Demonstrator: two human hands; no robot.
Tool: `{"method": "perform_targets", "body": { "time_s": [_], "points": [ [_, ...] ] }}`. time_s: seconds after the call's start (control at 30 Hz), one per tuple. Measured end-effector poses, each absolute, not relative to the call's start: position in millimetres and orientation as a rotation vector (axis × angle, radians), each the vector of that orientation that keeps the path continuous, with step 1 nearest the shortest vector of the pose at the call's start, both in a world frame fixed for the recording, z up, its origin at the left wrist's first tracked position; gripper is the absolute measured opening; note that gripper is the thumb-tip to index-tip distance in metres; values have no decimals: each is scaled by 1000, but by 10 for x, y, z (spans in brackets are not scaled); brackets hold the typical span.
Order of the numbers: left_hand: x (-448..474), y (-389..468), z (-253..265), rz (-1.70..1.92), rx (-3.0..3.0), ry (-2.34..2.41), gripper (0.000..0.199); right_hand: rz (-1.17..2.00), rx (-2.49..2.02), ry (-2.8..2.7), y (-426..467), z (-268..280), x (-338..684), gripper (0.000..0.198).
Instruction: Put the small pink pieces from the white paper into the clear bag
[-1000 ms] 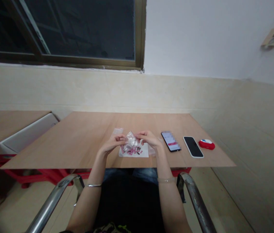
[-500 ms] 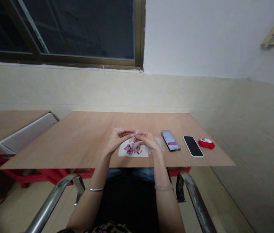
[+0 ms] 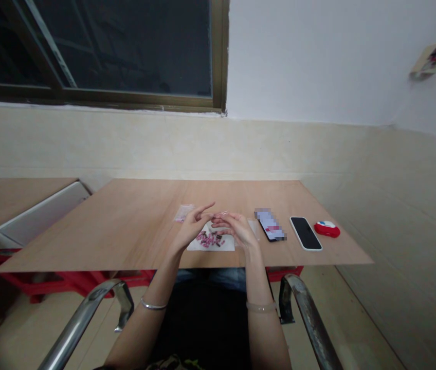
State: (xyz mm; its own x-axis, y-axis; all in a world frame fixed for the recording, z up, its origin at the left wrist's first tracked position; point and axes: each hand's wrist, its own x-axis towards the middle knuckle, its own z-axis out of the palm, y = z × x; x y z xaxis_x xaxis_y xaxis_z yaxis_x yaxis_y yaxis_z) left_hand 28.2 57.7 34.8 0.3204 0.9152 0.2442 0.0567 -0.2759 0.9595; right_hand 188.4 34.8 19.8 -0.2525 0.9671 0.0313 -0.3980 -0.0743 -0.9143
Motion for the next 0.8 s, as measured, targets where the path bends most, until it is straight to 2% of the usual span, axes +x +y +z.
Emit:
{"method": "perform_targets", "body": {
  "time_s": [0.3,0.5,0.8],
  "points": [
    [330,514,386,1043,1538,799,46,1536,-842,-1034,347,195,1899,19],
    [336,550,313,1049,1615,846,20,1466,-907,-1132,318,214,1853,16],
    [325,550,243,869,1822,821,33,1469,-987,-1174,321,193,1733,24]
  ]
}}
